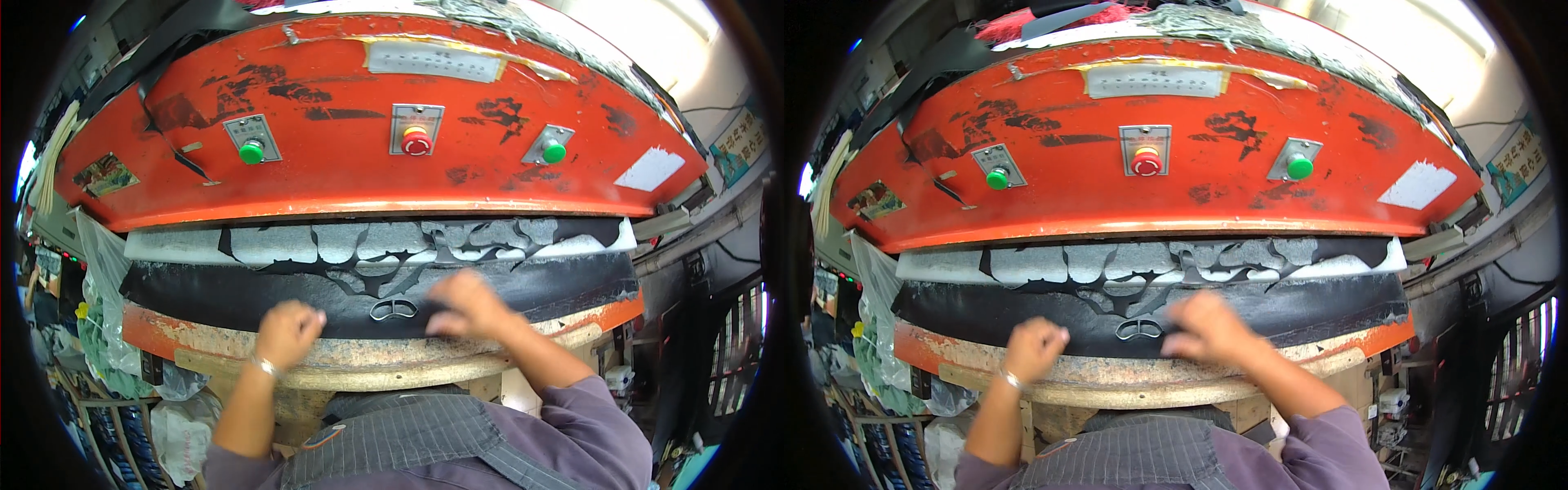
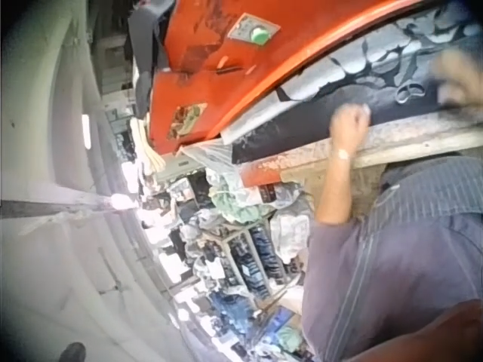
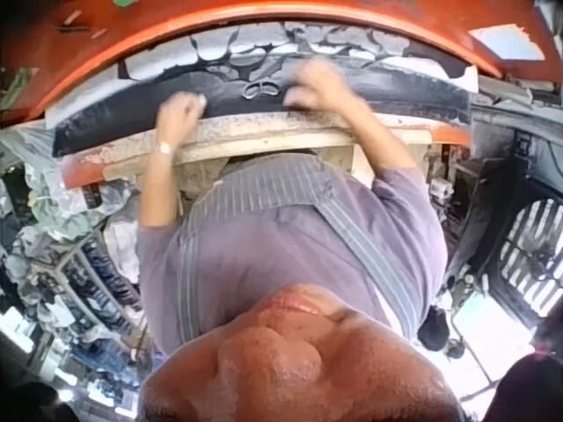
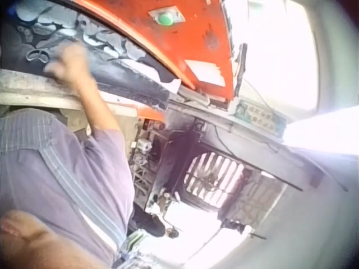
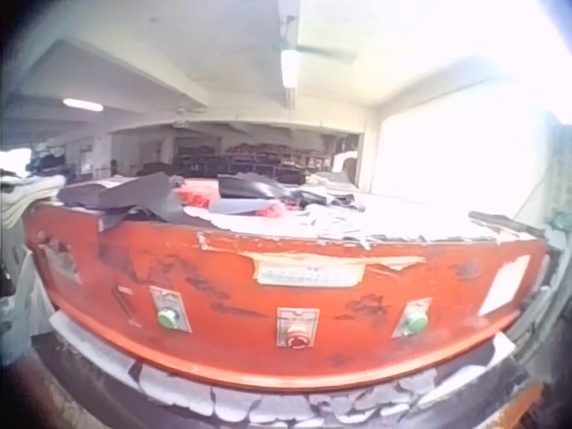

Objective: Operating a hydraulic cutting machine to stamp out shoe components from synthetic leather sheets.

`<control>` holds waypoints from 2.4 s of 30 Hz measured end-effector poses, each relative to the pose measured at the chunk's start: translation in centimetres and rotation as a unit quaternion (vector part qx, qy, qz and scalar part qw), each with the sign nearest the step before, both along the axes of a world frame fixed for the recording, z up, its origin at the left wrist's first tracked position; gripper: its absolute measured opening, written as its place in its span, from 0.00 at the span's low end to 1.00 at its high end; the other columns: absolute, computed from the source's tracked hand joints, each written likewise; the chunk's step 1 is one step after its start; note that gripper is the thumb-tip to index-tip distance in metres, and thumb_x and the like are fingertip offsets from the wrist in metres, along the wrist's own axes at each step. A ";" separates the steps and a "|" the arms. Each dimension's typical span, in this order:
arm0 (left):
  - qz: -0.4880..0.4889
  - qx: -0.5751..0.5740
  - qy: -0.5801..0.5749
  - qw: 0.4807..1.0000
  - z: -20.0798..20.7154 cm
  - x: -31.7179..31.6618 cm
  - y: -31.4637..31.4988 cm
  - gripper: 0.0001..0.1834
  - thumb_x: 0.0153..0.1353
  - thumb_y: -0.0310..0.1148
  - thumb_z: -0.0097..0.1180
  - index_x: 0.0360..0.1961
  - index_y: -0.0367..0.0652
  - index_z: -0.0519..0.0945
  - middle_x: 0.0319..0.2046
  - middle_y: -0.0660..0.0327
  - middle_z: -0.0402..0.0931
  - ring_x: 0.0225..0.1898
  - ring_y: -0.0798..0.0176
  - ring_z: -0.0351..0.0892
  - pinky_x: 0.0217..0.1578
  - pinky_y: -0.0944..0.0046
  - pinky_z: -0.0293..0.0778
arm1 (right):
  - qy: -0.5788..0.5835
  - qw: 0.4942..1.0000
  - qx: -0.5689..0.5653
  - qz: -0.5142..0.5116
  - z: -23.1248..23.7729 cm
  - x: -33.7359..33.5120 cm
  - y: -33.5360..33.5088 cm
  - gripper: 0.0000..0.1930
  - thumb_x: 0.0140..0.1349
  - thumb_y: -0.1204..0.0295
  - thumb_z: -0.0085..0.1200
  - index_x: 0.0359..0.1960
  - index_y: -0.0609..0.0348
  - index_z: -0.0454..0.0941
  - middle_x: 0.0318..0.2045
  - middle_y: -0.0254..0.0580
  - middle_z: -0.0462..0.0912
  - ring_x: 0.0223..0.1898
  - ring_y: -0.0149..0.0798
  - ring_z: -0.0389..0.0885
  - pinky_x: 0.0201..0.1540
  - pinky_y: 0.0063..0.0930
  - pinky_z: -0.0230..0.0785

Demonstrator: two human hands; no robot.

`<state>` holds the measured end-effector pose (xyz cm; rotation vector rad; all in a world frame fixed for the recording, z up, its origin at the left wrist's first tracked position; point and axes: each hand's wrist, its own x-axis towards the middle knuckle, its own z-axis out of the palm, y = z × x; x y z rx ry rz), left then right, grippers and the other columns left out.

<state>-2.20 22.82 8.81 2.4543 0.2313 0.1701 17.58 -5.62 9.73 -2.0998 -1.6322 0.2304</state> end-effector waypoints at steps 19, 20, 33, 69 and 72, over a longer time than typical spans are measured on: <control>0.018 -0.015 0.142 0.990 -6.0 -7.5 -5.2 0.12 0.52 0.40 0.61 0.20 0.44 0.83 0.24 0.58 0.78 0.32 0.51 0.76 0.37 0.54 0.73 | 0.130 0.913 -0.210 0.324 -0.7 -4.8 7.1 0.11 0.61 0.69 0.51 0.43 0.54 0.79 0.37 0.48 0.83 0.38 0.48 0.82 0.39 0.42 0.74; -0.016 -0.023 0.242 0.970 -5.7 -6.7 -4.3 0.11 0.53 0.41 0.60 0.23 0.45 0.84 0.26 0.57 0.78 0.33 0.51 0.77 0.36 0.54 0.74 | 0.014 0.937 -0.175 0.302 0.1 -3.3 9.2 0.12 0.56 0.71 0.52 0.42 0.55 0.79 0.36 0.46 0.82 0.37 0.48 0.82 0.38 0.41 0.74; 0.037 -0.056 -0.102 0.993 -5.3 0.1 -0.7 0.10 0.56 0.32 0.59 0.37 0.38 0.82 0.33 0.52 0.81 0.39 0.52 0.79 0.39 0.60 0.74 | -0.326 0.859 0.006 0.394 -3.9 7.8 25.0 0.04 0.47 0.71 0.53 0.25 0.54 0.77 0.41 0.36 0.78 0.51 0.43 0.74 0.49 0.34 0.69; 0.035 -0.012 -0.116 0.993 -12.1 10.4 -3.7 0.42 0.52 0.30 0.52 0.67 0.29 0.50 0.54 0.56 0.76 0.49 0.59 0.77 0.68 0.54 0.48 | -0.077 0.971 0.103 -0.203 -11.5 5.1 1.5 0.33 0.48 0.61 0.66 0.57 0.58 0.71 0.52 0.52 0.76 0.54 0.52 0.72 0.60 0.42 0.60; 0.083 -0.118 -0.074 0.987 -9.7 8.9 -3.8 0.38 0.52 0.29 0.55 0.66 0.37 0.59 0.52 0.56 0.78 0.46 0.54 0.79 0.61 0.56 0.62 | -0.063 0.958 0.159 -0.231 -9.2 3.8 0.6 0.37 0.46 0.56 0.69 0.57 0.58 0.72 0.54 0.52 0.75 0.56 0.52 0.71 0.60 0.43 0.61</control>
